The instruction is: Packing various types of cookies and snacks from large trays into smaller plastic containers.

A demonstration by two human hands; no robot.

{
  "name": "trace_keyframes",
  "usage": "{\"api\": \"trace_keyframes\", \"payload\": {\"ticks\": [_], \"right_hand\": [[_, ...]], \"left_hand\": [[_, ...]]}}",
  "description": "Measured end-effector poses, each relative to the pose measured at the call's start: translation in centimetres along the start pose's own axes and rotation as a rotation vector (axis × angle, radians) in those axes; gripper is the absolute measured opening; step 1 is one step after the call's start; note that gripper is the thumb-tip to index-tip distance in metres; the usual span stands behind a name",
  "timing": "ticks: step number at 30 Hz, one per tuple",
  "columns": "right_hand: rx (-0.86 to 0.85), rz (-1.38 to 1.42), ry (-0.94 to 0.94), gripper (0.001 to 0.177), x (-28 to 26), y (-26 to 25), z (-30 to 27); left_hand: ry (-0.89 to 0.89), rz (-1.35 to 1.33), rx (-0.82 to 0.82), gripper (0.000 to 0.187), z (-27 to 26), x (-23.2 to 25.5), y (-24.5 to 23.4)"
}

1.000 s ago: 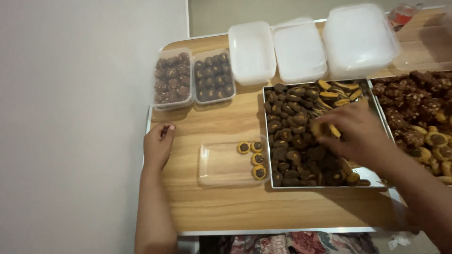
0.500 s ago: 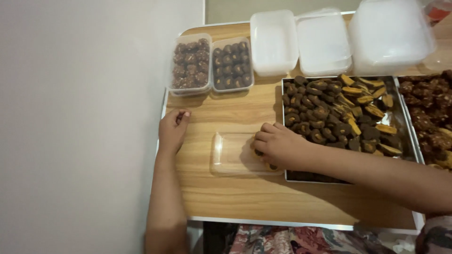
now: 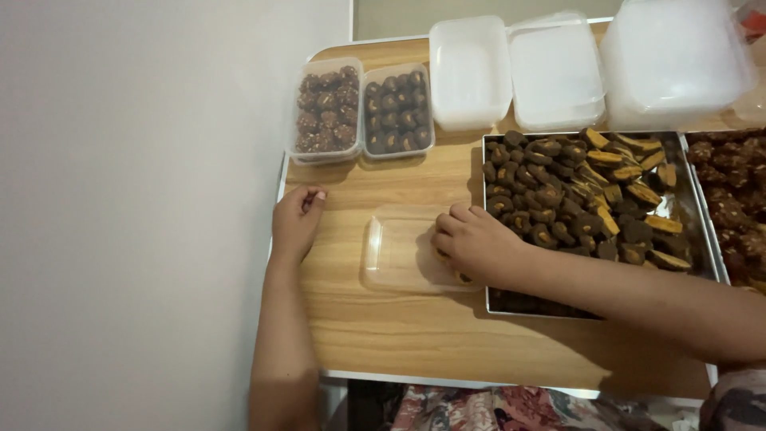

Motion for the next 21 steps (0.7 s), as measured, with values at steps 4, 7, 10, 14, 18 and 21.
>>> {"api": "trace_keyframes", "payload": {"ticks": [4, 7, 10, 14, 18, 21], "right_hand": [[0.011, 0.015, 0.018, 0.036, 0.3, -0.6, -0.2], [0.052, 0.051, 0.046, 0.043, 0.8, -2.7, -1.1], [0.147, 0.076, 0.120, 0.038, 2.3, -5.0, -3.4], [0.432, 0.060, 0.160, 0.031, 5.0, -9.1, -8.0], [0.403, 0.078, 0.425, 0.035, 8.5, -9.9, -14.4], [0.442, -0.023, 0.554, 0.034, 12.0, -9.1, -19.9]], "left_hand": [[0.006, -0.018, 0.002, 0.023, -0.1, 0.4, 0.0], [-0.006, 0.016, -0.010, 0.023, -0.1, 0.6, 0.0], [0.044, 0.005, -0.009, 0.019, -0.2, 0.8, 0.1], [0.045, 0.007, 0.001, 0.018, 0.1, 0.2, 0.3], [0.075, -0.037, 0.002, 0.014, 0.0, 1.0, 0.4], [0.119, 0.023, 0.027, 0.017, 0.1, 1.1, 0.5]]}}
Point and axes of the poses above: each hand's wrist, its own z-axis towards the middle knuckle, its own y-axis out of the palm, x = y × z, the point moved 3 cm from there along z, towards the middle knuckle
